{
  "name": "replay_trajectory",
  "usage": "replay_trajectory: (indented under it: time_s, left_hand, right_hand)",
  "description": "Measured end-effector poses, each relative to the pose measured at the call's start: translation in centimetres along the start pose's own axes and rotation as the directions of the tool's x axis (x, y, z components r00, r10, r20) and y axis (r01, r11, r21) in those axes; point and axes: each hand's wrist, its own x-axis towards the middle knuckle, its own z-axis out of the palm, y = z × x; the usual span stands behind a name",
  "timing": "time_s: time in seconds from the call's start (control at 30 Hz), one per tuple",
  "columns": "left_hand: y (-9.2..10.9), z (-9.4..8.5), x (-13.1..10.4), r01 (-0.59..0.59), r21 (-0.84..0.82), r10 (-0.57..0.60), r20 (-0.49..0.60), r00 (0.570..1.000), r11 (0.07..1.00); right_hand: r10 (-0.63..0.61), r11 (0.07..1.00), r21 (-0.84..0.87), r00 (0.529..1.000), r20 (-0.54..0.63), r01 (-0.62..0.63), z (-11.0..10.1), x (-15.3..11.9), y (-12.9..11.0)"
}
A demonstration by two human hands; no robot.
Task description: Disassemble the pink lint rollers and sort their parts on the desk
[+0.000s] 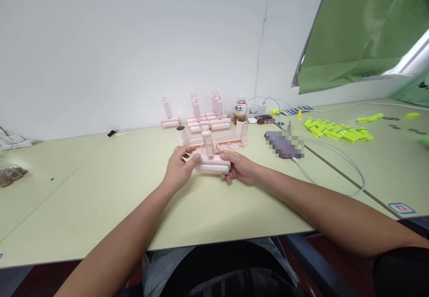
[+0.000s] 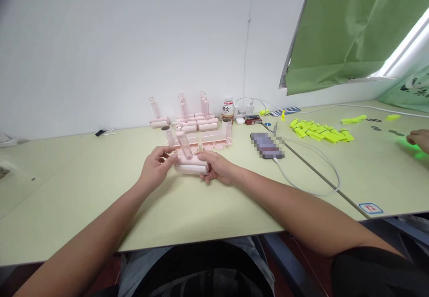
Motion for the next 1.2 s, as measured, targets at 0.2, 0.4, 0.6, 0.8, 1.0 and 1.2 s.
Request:
replay_trajectory:
  time_s: [0.2,0.4,0.6,0.8,1.0,1.2]
  left_hand:
    - [-0.3,0.1,0.6,0.467,-0.293,-0.331,0.411,0.85,0.834]
    - [-0.2,0.6,0.0,0.578,-0.315,-0.35,0.553,0.756,0.753]
    - [0.0,0.6,0.0,0.585,-0.314,-0.365,0.541,0.758,0.748]
    - [0.0,0.7,-0.1,0.578,-0.324,-0.373,0.514,0.772,0.749]
    - [-0.3,1.3,-0.1,0.612,-0.294,-0.441,0.479,0.759,0.734]
    - [-0.4,1.3,0.0,0.626,-0.276,-0.454,0.49,0.744,0.729]
  right_hand:
    - [-0.026,0.989,0.146,0.998,0.06,0.017,-0.5,-0.1,-0.2]
    - [0.033,0.989,0.139,0.988,0.15,-0.054,-0.8,0.1,0.0]
    - [0.06,0.988,0.132,0.987,0.148,-0.08,-0.9,0.2,0.0]
    - [0.05,0.989,0.131,0.989,0.139,-0.069,-0.8,0.1,0.0]
    - [0.121,0.988,0.087,0.988,0.095,-0.129,-1.0,0.6,0.2]
    - [0.147,0.988,0.034,0.989,0.027,-0.148,-1.3,0.9,0.2]
